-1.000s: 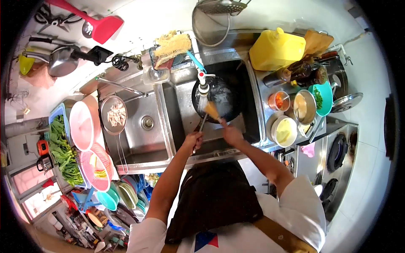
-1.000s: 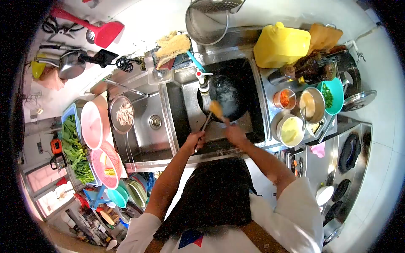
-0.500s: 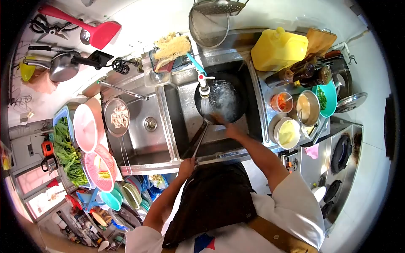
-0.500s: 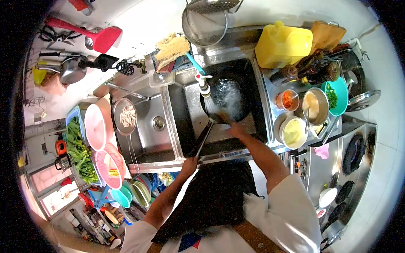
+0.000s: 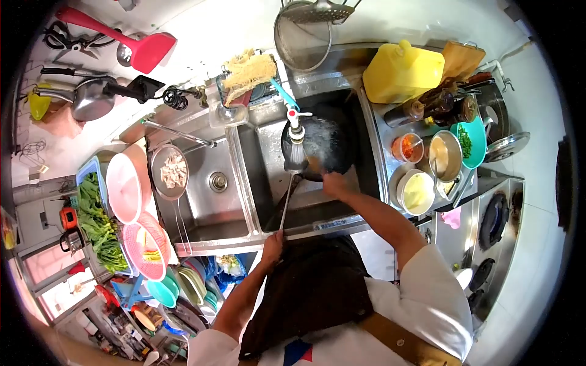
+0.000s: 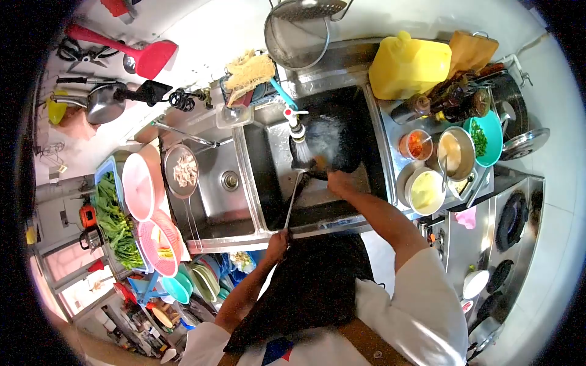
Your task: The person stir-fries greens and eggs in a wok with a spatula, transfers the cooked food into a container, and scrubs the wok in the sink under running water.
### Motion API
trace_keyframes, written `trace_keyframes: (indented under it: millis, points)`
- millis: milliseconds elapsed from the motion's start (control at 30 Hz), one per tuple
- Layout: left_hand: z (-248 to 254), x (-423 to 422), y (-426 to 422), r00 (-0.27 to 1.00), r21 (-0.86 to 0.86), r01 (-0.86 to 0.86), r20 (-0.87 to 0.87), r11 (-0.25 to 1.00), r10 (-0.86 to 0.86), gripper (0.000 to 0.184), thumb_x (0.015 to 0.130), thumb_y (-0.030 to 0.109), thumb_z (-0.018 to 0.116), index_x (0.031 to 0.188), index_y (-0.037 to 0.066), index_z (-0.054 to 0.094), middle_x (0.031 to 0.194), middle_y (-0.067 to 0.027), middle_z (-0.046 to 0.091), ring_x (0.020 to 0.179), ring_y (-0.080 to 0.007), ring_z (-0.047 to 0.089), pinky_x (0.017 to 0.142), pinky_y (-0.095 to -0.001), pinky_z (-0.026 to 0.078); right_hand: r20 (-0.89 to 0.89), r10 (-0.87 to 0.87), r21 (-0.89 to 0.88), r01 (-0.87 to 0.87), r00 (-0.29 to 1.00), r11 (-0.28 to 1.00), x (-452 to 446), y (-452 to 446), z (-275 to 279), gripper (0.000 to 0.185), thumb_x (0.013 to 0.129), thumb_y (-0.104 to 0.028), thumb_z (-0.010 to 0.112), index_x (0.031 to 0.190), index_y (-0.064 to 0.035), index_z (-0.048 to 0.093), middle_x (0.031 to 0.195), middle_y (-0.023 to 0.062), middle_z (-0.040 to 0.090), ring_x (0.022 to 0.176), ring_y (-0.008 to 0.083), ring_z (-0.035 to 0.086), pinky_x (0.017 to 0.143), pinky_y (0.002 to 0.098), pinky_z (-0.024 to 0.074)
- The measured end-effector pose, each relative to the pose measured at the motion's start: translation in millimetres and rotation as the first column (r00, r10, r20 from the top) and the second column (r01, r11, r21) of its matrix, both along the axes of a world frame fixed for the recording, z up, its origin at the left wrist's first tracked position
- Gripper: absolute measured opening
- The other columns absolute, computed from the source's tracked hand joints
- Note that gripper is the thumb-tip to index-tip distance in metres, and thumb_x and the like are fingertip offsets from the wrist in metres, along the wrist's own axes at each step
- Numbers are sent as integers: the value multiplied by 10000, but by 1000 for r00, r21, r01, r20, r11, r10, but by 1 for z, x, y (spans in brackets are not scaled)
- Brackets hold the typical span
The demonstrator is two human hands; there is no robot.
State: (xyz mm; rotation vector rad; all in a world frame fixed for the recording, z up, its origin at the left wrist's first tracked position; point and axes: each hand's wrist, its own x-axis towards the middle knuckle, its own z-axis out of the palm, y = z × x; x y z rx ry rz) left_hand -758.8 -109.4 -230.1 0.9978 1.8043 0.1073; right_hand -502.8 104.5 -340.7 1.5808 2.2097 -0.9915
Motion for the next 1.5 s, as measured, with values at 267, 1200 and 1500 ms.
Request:
trace_keyframes:
  millis: [267,1200,1500]
  points:
    - [21,18,12,899,-131,-297,294,946,323,565,1041,439,389,676,19,488,597,-23,448,589,-150,410,564,-354,369,12,-21,116,19,1000,993,-14,-32,41,433,877,-128,499,1305,-99,558,778,230,670,675,427,655,562,552,509]
    - [44,-13,19,758,-210,-494,372,844,536,544,1036,481,371,669,90,463,504,-6,398,364,-138,383,336,-307,294,44,-110,101,105,993,989,-14,-3,-64,217,924,-201,532,961,-67,699,952,183,717,841,348,705,716,498,564]
    - [50,-16,12,691,-219,-599,345,770,635,496,1039,452,378,712,91,471,526,1,419,379,-118,382,351,-290,302,153,-217,250,174,964,952,21,-26,-21,318,971,-272,510,1186,-65,621,1016,221,673,944,366,655,718,486,546]
